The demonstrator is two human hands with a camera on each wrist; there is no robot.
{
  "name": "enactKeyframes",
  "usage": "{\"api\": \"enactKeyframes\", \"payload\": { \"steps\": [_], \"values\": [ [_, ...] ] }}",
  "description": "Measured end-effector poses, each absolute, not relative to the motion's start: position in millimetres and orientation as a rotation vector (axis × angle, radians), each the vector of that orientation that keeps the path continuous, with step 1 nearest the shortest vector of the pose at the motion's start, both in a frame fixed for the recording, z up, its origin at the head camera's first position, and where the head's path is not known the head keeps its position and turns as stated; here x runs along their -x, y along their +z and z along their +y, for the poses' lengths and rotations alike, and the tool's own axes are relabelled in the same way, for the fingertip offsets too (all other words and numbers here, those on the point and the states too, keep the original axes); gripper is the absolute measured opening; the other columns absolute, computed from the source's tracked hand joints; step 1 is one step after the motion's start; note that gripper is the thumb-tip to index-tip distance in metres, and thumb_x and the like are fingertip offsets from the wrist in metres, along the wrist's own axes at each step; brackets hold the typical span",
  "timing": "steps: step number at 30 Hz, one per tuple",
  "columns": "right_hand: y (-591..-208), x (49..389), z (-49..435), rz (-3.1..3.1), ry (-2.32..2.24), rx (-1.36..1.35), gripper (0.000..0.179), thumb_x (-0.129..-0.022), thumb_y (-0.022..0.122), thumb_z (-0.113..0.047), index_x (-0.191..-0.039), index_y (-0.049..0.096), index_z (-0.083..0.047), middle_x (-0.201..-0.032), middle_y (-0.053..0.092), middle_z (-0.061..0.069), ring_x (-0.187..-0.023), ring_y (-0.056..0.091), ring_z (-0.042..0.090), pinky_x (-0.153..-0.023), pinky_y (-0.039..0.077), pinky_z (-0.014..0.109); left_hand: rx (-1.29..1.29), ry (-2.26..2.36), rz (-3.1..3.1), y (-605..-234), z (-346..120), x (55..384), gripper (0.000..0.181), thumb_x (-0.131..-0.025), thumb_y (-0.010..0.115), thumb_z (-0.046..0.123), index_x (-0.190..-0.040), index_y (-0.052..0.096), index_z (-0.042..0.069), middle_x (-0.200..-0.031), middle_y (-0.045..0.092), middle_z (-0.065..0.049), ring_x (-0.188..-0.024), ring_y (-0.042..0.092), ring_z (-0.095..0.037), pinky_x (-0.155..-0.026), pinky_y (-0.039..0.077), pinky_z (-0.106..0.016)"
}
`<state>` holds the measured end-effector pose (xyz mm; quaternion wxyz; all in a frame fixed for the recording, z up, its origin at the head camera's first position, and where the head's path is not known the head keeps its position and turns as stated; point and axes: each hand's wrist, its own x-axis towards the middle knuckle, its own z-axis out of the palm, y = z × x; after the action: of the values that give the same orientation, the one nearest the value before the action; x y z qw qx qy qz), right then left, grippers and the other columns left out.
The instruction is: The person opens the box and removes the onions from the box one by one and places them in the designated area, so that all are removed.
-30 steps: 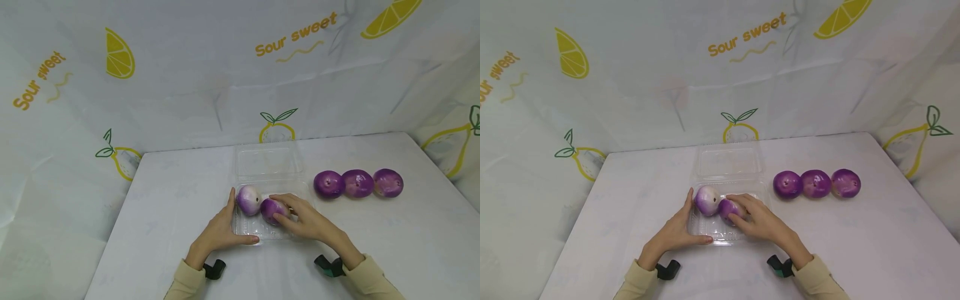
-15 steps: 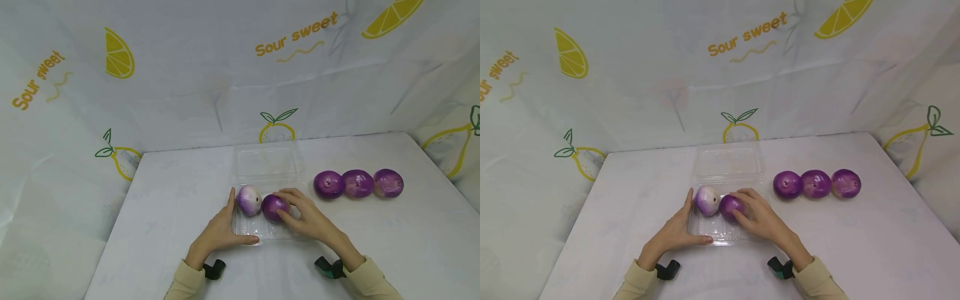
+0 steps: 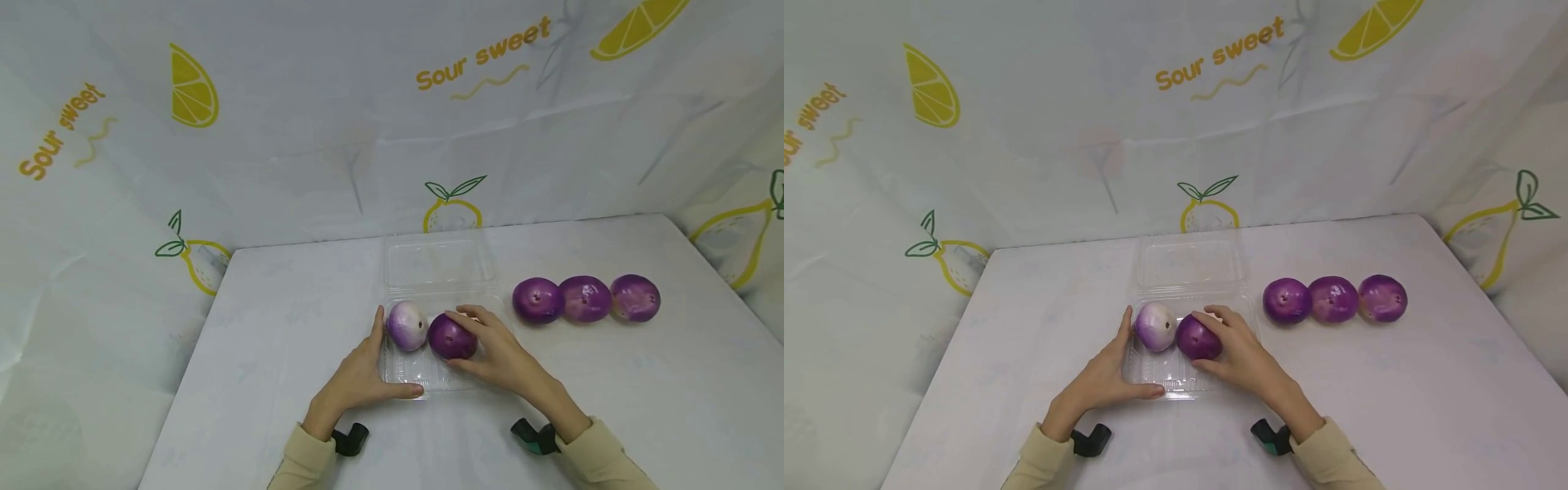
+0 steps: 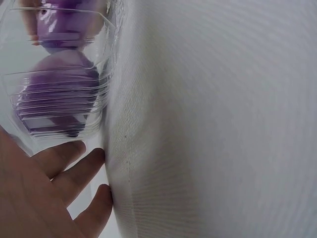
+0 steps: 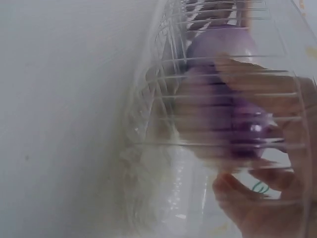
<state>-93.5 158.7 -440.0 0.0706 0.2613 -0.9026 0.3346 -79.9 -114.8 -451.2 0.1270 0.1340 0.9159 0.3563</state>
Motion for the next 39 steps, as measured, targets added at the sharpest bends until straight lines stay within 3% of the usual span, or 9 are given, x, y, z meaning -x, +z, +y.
{"api": "enactKeyframes", "payload": {
  "steps": [23,39],
  "values": [
    [-441.3,90.7,154.2,-2.711,0.914,-0.694,0.078,-0.064,0.097,-0.011,-0.135,0.064,-0.006,-0.133,0.058,0.020,-0.119,0.055,0.039,-0.095,0.054,0.056,-0.387,1.044,2.665,-452.1,-114.6,80.5,0.147,-0.064,0.084,0.072,-0.165,-0.011,0.023,-0.171,0.023,-0.012,-0.152,0.037,-0.036,-0.120,0.039,-0.056],
    [-441.0,89.2,154.0,-2.721,0.890,-0.679,0.080,-0.065,0.097,-0.010,-0.138,0.063,-0.006,-0.131,0.061,0.013,-0.118,0.054,0.034,-0.097,0.054,0.054,-0.389,1.046,2.667,-451.2,-114.2,80.8,0.147,-0.064,0.085,0.072,-0.165,-0.008,0.021,-0.171,0.022,-0.012,-0.152,0.036,-0.037,-0.119,0.039,-0.057]
  ]
}}
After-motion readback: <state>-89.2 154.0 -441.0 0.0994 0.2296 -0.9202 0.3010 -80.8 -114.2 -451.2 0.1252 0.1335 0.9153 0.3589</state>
